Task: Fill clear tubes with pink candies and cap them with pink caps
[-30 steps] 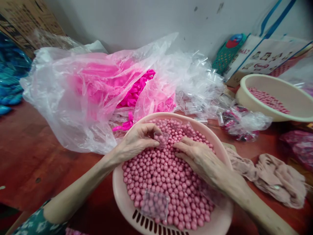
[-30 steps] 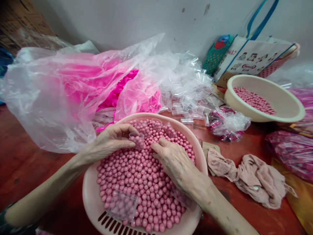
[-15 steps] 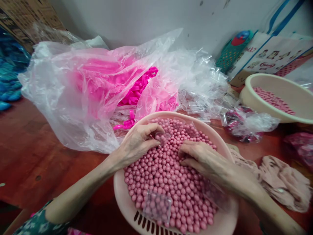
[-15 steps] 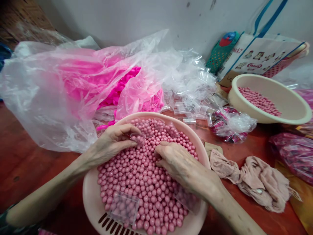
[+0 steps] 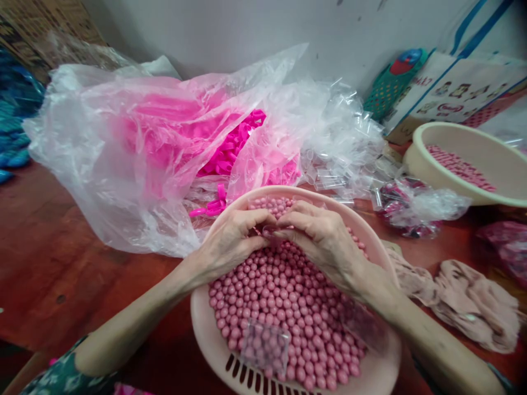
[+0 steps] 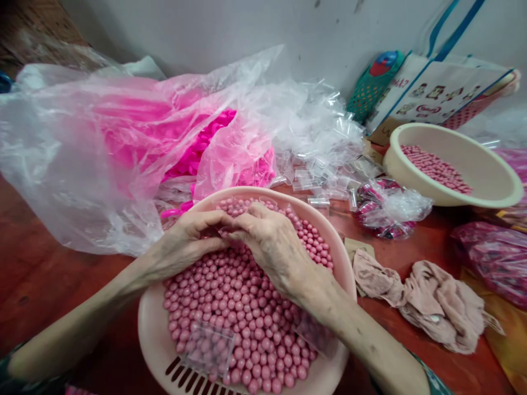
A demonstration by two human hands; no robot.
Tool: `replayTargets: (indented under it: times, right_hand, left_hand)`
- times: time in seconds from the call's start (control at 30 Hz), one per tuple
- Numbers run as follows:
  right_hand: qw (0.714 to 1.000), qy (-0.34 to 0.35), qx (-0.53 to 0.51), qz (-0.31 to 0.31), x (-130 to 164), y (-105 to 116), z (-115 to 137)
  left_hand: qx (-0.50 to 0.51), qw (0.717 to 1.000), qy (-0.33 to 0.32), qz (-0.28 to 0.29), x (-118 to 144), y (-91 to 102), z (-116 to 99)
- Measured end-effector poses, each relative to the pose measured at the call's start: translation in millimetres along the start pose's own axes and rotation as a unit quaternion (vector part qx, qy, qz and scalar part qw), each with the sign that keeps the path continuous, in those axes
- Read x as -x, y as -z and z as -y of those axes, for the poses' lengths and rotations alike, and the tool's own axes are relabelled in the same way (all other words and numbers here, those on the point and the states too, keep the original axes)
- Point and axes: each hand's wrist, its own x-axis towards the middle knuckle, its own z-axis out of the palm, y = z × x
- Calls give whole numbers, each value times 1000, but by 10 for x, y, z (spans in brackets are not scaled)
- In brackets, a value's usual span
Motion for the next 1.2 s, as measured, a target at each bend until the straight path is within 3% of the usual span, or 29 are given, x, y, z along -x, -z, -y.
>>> replayTargets:
  times: [0.17, 0.4, 0.53, 0.67, 0.8, 0.9, 1.0, 1.1, 1.2]
  right_hand:
    - [996, -32, -76, -23, 45, -7, -57]
    - [996, 22, 85, 32, 71, -12, -28]
    - [996, -11, 91, 7, 127, 75, 56]
    - [996, -12, 22, 80, 341, 96, 235]
    - [989, 4, 47, 137, 642, -187, 483]
    - [983, -6, 123, 134, 774, -470, 638]
    - [980, 13, 154, 122, 790, -611, 717]
    - [983, 47, 139, 114, 750, -517, 696]
    - [986, 18, 137, 97, 708, -193, 584]
  left_hand:
    - [-26, 1000, 2, -7, 3, 13, 20]
    - [-50, 999, 7, -17, 0, 14, -9]
    - [-83, 994, 2, -70, 6, -16, -10]
    - [-184, 976, 6, -119, 45, -34, 7]
    - [-230, 966, 7, -121, 101, -39, 31]
    - [-262, 957, 1, -125, 122, -56, 36]
    - [-294, 945, 16, -141, 113, -79, 19]
    - [-298, 938, 30, -172, 112, -72, -27]
    - [-286, 934, 29, -211, 188, -1, -104]
